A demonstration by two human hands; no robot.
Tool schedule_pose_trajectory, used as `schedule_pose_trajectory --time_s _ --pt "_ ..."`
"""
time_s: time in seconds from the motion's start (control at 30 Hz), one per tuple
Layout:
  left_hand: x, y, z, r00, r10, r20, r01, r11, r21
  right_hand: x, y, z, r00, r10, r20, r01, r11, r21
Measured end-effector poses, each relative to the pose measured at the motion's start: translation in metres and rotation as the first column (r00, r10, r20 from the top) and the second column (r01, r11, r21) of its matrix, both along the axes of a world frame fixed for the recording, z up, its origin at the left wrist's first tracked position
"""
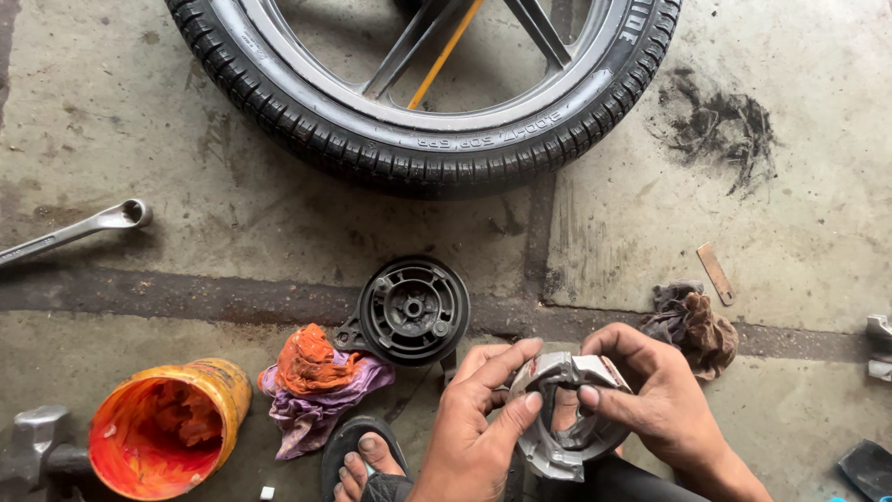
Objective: The person kneels at a scooter wheel lying on the floor and uses pliers to remove old brake shoe pieces from the wheel hub, then files the hub surface. They then sit on the floor and fit new brake shoes together with springs, assembling the brake shoe unit on their lap.
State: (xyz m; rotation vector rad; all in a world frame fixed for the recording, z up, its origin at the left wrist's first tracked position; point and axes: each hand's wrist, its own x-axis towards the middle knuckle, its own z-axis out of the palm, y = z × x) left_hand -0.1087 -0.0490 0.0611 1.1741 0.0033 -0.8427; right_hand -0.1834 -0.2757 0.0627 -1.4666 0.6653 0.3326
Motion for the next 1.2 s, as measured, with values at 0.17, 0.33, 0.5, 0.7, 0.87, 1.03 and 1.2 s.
schedule_pose_trajectory --time_s 0.17,0.33,0.5,0.7,0.87,1.03,1.2 --pt "0.000 -0.001 0.000 0.997 0.028 0.078 -0.030 0.999 0.033 0.003 0.007 0.002 1.000 0.011 0.004 -0.011 0.997 -0.071" --pt "-0.002 -0.005 -0.011 0.995 0.085 -0.049 -0.087 0.996 -0.036 -0.006 0.013 -0.007 1.000 -0.017 -0.018 0.017 1.000 -0.007" --pt "-0.011 -0.010 -0.027 0.914 0.073 -0.400 -0.163 0.967 -0.195 -0.014 0.016 -0.038 0.976 -0.138 0.169 0.120 0.986 0.114" --pt "-0.023 -0.014 -0.041 0.875 0.103 -0.472 -0.207 0.963 -0.174 -0.025 0.034 -0.061 0.907 -0.136 0.399 0.160 0.987 -0.029" --pt "-0.020 -0.017 -0.042 0.943 0.113 -0.313 -0.141 0.988 -0.068 -0.019 0.048 -0.049 0.727 0.074 0.683 0.158 0.949 -0.271" --pt "0.001 0.000 -0.035 0.842 0.268 -0.467 -0.332 0.941 -0.059 -0.001 0.049 -0.022 0.577 0.264 0.773 0.270 0.831 -0.486" --pt "0.006 0.019 -0.030 0.830 0.174 -0.530 -0.304 0.938 -0.167 0.013 0.049 -0.004 0.479 0.536 0.695 0.336 0.620 -0.709"
